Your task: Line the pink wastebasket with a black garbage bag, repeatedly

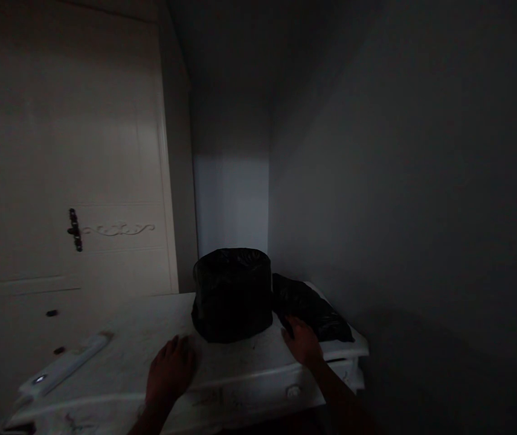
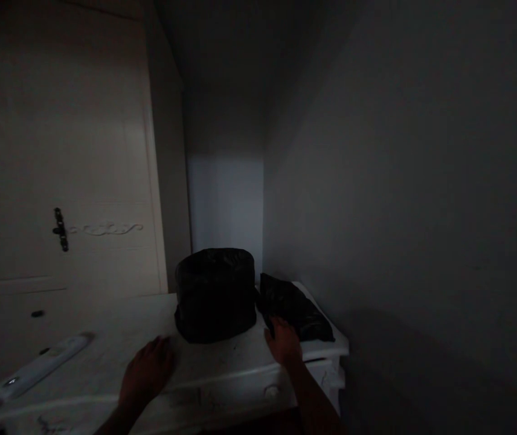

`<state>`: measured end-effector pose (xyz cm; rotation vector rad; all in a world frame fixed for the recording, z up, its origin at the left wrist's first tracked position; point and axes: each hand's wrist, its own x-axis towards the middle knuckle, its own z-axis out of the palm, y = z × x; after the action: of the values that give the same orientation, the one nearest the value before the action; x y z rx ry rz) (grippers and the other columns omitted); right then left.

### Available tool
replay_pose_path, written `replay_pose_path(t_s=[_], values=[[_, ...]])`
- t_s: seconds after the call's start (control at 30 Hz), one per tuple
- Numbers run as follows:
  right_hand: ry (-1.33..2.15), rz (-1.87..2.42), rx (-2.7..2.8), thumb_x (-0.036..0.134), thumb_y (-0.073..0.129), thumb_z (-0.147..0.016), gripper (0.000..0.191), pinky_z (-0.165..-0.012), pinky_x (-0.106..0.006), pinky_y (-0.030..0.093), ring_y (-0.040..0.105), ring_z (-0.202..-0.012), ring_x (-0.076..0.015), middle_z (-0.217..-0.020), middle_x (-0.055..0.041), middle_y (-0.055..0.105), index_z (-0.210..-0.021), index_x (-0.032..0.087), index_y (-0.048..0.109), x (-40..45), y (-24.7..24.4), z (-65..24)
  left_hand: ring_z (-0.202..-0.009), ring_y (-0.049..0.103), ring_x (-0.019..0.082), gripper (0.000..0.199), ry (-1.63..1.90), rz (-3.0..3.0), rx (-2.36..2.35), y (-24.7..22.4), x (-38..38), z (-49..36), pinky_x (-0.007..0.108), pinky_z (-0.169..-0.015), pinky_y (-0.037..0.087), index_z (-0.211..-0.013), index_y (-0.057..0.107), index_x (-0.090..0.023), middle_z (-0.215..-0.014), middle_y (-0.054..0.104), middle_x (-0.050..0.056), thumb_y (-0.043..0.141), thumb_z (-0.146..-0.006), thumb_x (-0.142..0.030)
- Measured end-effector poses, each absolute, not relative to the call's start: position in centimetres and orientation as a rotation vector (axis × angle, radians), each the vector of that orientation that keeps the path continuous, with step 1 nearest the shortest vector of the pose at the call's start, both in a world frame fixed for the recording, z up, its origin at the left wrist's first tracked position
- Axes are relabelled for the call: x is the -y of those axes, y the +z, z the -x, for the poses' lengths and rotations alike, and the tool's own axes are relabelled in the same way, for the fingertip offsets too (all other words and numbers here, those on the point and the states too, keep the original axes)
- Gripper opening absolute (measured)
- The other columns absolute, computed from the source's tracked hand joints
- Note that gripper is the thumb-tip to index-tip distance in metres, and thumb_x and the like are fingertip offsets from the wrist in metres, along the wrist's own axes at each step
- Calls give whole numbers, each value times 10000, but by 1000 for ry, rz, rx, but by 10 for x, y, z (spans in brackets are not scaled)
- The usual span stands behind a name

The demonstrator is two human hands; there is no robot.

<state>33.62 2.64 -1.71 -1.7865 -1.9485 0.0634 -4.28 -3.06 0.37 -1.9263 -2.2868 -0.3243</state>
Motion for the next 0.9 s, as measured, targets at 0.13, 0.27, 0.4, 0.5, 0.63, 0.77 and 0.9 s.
replay_pose_path(t_s=[0.13,0.27,0.4,0.5,0.63,0.77,0.9], values=[[62,1769,1955,392,428,-990,589,-1199,-406,375,539,-1399,-289,-1497,-147,598,-1500,120,541,-29,-21,-337,-1417,499,331,545,-324,1910,2288,3,31,43,465,-1136,402,-1486,534,-135,-1570,507,171,327,-1020,-328],[46,1762,1958,401,425,-994,582,-1197,-407,378,545,-1391,-294,-1492,-143,603,-1488,122,557,-31,-24,-338,-1398,513,316,535,-362,1922,2262,-2,28,46,458,-1130,400,-1468,553,-152,-1562,523,157,330,-1015,-331],[48,1753,1958,398,427,-992,587,-1205,-395,373,540,-1398,-294,-1492,-152,602,-1481,104,563,-32,-24,-338,-1398,512,297,518,-368,1913,2247,-7,24,49,449,-1129,400,-1451,569,-177,-1542,546,148,353,-1007,-333],[54,1744,1952,393,437,-982,582,-1194,-386,390,559,-1379,-293,-1473,-149,618,-1474,114,573,-30,-21,-338,-1410,505,291,516,-354,1909,2236,-10,22,49,444,-1144,395,-1447,575,-175,-1537,554,146,362,-1006,-334],[52,1767,1945,387,445,-976,566,-1191,-385,388,555,-1386,-288,-1481,-135,615,-1472,152,581,-27,-17,-337,-1411,512,314,535,-347,1886,2265,-9,23,49,457,-1145,410,-1469,564,-167,-1556,534,151,347,-1016,-350],[58,1777,1960,395,430,-984,581,-1198,-377,371,536,-1402,-284,-1496,-137,600,-1489,137,560,-27,-18,-338,-1425,500,321,535,-345,1884,2279,-6,25,47,466,-1149,407,-1470,566,-163,-1566,525,149,340,-1018,-337],[64,1775,1955,405,432,-987,583,-1201,-375,362,528,-1408,-280,-1500,-135,597,-1495,143,552,-28,-20,-338,-1419,505,318,540,-351,1884,2283,-4,26,46,459,-1152,399,-1475,562,-162,-1563,529,148,339,-1015,-337]])
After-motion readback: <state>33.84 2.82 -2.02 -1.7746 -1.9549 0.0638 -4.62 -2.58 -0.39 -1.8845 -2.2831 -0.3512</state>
